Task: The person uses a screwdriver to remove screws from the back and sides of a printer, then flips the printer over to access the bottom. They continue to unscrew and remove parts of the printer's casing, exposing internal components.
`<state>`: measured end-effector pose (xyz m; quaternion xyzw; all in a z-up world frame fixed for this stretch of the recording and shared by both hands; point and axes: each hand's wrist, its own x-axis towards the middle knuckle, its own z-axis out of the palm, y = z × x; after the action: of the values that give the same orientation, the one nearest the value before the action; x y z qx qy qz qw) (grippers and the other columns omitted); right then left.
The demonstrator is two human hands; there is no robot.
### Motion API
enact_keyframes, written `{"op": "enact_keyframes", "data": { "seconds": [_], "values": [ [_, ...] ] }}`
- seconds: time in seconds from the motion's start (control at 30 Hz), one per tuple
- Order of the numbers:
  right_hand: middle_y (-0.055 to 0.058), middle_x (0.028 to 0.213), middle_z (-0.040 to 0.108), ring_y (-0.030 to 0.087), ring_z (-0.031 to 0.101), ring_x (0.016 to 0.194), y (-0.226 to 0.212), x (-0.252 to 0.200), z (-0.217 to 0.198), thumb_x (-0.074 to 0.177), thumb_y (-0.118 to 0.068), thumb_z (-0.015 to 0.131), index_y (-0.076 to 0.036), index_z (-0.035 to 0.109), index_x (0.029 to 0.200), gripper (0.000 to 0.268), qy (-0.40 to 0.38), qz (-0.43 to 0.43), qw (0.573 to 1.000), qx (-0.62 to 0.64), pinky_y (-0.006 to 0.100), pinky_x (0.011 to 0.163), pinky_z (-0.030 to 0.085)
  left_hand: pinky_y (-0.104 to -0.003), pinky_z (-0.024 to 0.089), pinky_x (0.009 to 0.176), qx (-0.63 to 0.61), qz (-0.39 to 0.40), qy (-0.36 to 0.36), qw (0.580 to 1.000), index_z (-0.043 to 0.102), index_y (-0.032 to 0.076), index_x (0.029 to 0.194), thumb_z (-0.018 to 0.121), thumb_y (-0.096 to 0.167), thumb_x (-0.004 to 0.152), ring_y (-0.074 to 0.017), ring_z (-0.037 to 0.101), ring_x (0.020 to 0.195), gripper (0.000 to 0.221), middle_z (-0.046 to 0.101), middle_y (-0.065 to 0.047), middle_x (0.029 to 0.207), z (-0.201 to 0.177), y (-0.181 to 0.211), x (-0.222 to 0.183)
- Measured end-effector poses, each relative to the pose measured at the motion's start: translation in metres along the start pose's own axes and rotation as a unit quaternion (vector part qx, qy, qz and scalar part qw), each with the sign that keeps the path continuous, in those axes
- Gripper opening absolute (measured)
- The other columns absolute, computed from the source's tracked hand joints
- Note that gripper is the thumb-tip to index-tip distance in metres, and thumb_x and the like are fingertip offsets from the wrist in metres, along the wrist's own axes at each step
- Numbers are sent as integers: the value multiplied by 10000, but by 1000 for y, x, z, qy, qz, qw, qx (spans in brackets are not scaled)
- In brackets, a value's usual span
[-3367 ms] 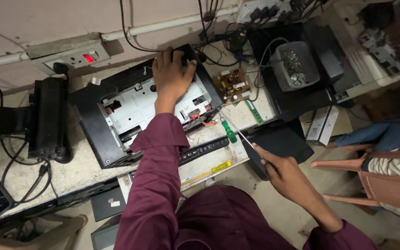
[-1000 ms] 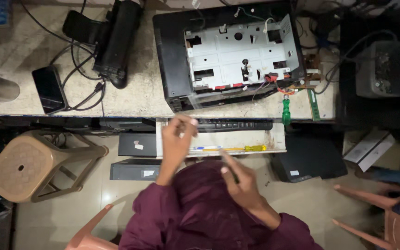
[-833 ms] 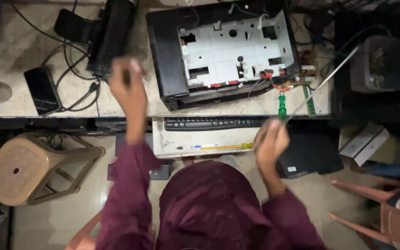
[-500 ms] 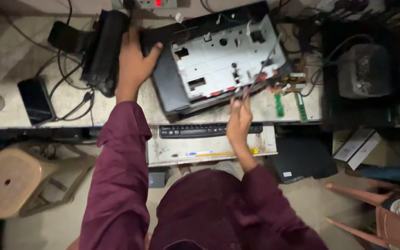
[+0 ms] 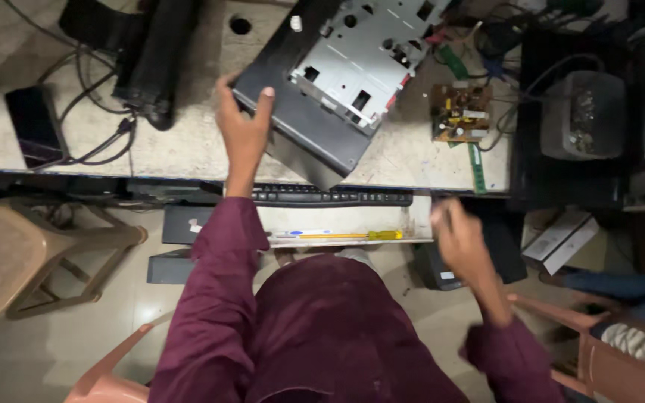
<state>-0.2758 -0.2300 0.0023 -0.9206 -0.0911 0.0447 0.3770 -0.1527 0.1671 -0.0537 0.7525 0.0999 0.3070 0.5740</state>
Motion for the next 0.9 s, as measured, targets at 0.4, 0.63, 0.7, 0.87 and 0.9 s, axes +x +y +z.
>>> {"op": "enact_keyframes", "data": {
  "seconds": [0.4,0.63,0.7,0.87,0.9],
  "values": [
    [215,1145,739,323,749,986,-21,-71,-28,939,-74,678,-19,654,1301,367,-22,-109,994,-18,350,823,578,-574,508,769,325,4,-105,940,712,34,1067,661,461,972,-488,668,920,440,719,-258,942,13,42,62],
    [204,1083,750,265,751,861,-27,-67,-30,932,-85,675,-64,645,1345,414,-26,-61,998,-7,328,743,565,-598,501,758,365,13,-113,924,733,48,992,644,518,977,-509,661,898,478,707,-281,908,11,53,62],
    [198,1047,748,234,737,815,-28,-65,-29,949,-86,663,-63,638,1356,408,-27,-67,997,6,319,722,556,-598,501,759,364,12,-111,925,735,49,987,647,522,976,-511,660,893,482,705,-285,905,11,52,62],
    [175,838,715,223,650,626,-24,-63,-30,942,-101,660,-90,642,1388,446,-71,15,997,7,321,630,527,-597,503,772,366,1,-111,924,730,50,997,642,538,978,-509,659,902,496,700,-289,911,12,51,62],
    [177,786,699,231,630,595,-22,-63,-30,946,-104,659,-96,644,1397,452,-84,34,996,1,326,611,518,-601,501,761,370,9,-110,923,731,50,1000,642,536,978,-513,658,896,495,699,-292,905,12,50,62]
  ]
}}
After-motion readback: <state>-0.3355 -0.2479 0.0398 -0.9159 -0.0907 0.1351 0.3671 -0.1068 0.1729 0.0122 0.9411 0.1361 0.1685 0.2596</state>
